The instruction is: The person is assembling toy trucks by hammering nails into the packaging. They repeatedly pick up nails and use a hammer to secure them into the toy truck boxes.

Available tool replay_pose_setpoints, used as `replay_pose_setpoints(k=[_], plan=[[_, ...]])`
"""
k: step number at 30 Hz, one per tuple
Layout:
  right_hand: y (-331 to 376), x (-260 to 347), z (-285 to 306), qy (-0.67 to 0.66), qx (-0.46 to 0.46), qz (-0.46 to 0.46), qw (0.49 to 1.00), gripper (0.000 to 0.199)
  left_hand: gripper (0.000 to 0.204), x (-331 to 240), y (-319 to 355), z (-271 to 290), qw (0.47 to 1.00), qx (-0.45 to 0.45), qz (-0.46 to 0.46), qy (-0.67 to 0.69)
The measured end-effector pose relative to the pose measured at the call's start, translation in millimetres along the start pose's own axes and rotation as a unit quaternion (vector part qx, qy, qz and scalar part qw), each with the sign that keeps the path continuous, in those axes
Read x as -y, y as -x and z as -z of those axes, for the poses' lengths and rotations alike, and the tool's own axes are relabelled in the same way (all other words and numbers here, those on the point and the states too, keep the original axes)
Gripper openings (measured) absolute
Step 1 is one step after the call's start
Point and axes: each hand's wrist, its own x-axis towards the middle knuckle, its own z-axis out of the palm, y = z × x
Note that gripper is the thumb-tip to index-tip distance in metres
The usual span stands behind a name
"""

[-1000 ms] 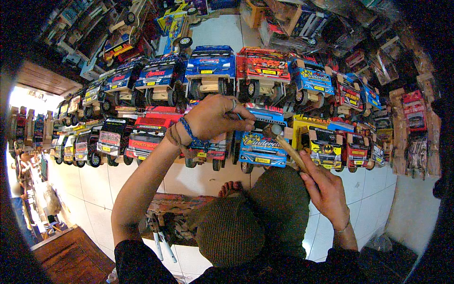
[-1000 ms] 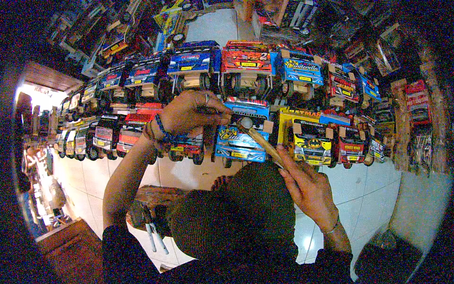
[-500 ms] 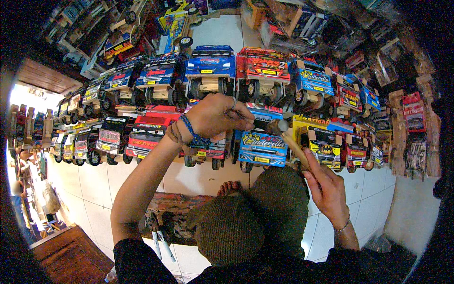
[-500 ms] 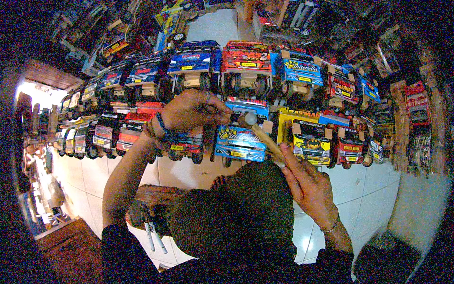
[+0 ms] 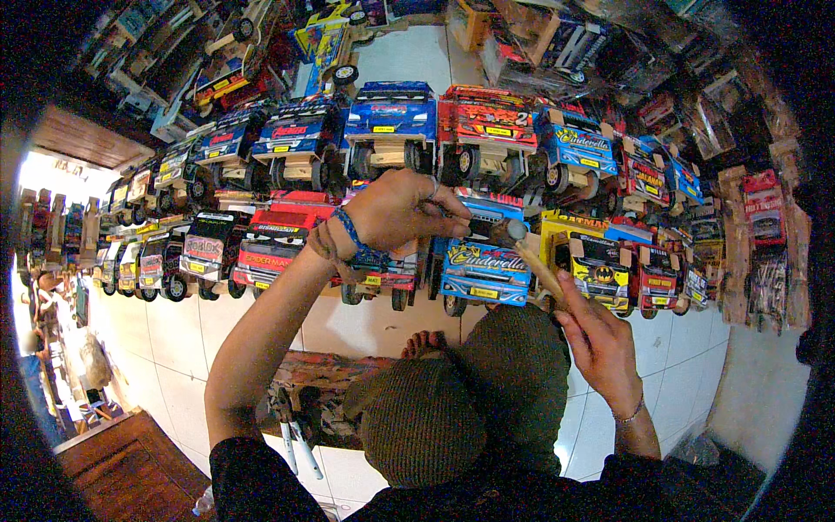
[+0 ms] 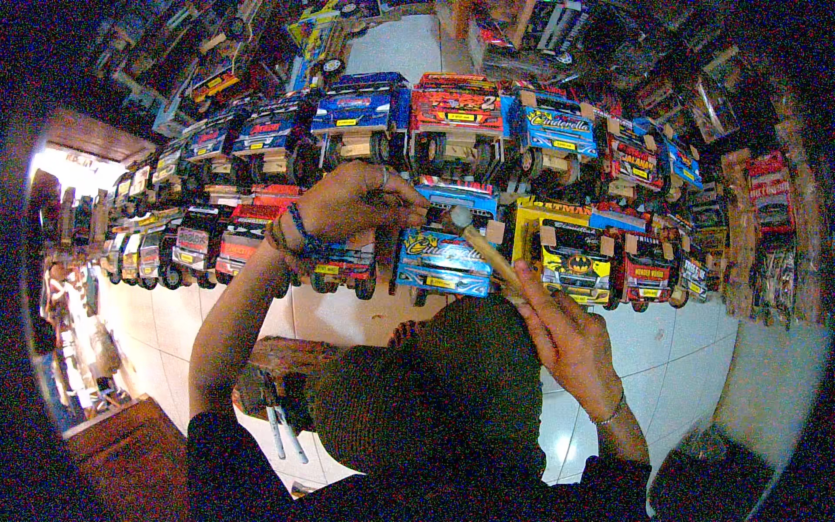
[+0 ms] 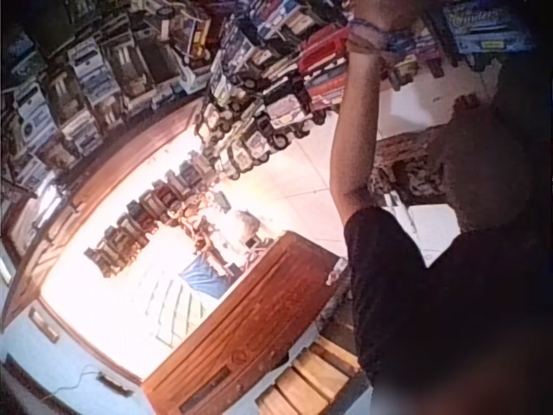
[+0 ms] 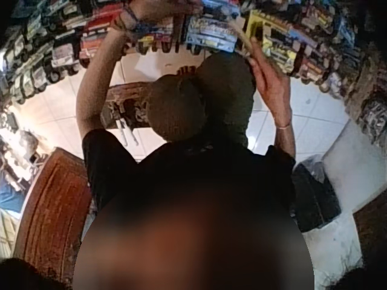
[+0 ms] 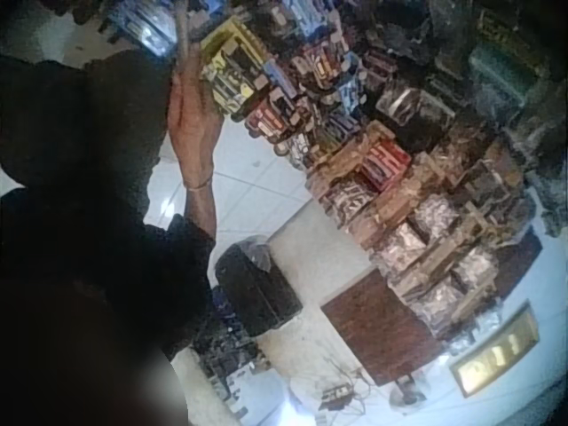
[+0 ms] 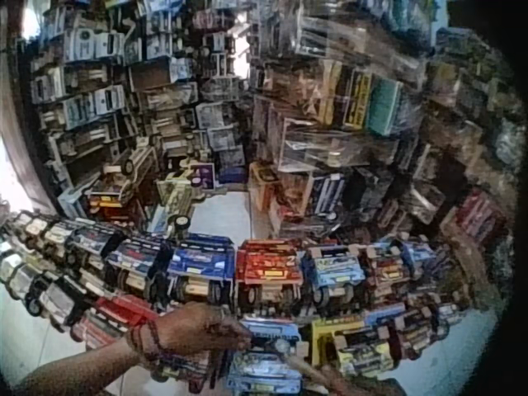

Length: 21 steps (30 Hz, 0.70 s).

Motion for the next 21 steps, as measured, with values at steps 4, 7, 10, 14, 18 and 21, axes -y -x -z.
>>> replay_pose_setpoints(k=[4, 7, 10, 14, 18, 21], plan=[[-1.8, -2.0, 0.2, -0.032, -0.038, 0.023, 0.998, 0.058, 0.026, -0.8, -0.4, -0.3, 1.0, -0.015, -0.025, 0.002], [-1.8, -1.5, -0.2, -0.015, -0.014, 0.022, 1.0, 0.058, 0.026, -2.6, -0.4, -0.1, 1.0, -0.009, -0.008, 0.013], [-0.5, 0.6, -2.3, 0.008, 0.001, 0.021, 1.0, 0.057, 0.027, -4.4, 0.2, 0.6, 1.0, -0.011, -0.008, 0.0], [1.2, 1.9, -4.3, -0.002, -0.031, 0.028, 0.999, 0.057, 0.028, -4.5, 1.3, 1.2, 0.999, 0.006, 0.033, -0.002], [0.1, -1.6, -3.5, 0.069, 0.03, 0.021, 0.997, 0.057, 0.027, -1.8, 0.8, -1.8, 0.999, -0.024, -0.03, 0.007], [-1.1, -1.9, -3.8, 0.031, -0.067, 0.042, 0.996, 0.059, 0.026, 0.7, 0.4, -3.3, 0.999, -0.028, -0.038, 0.025]])
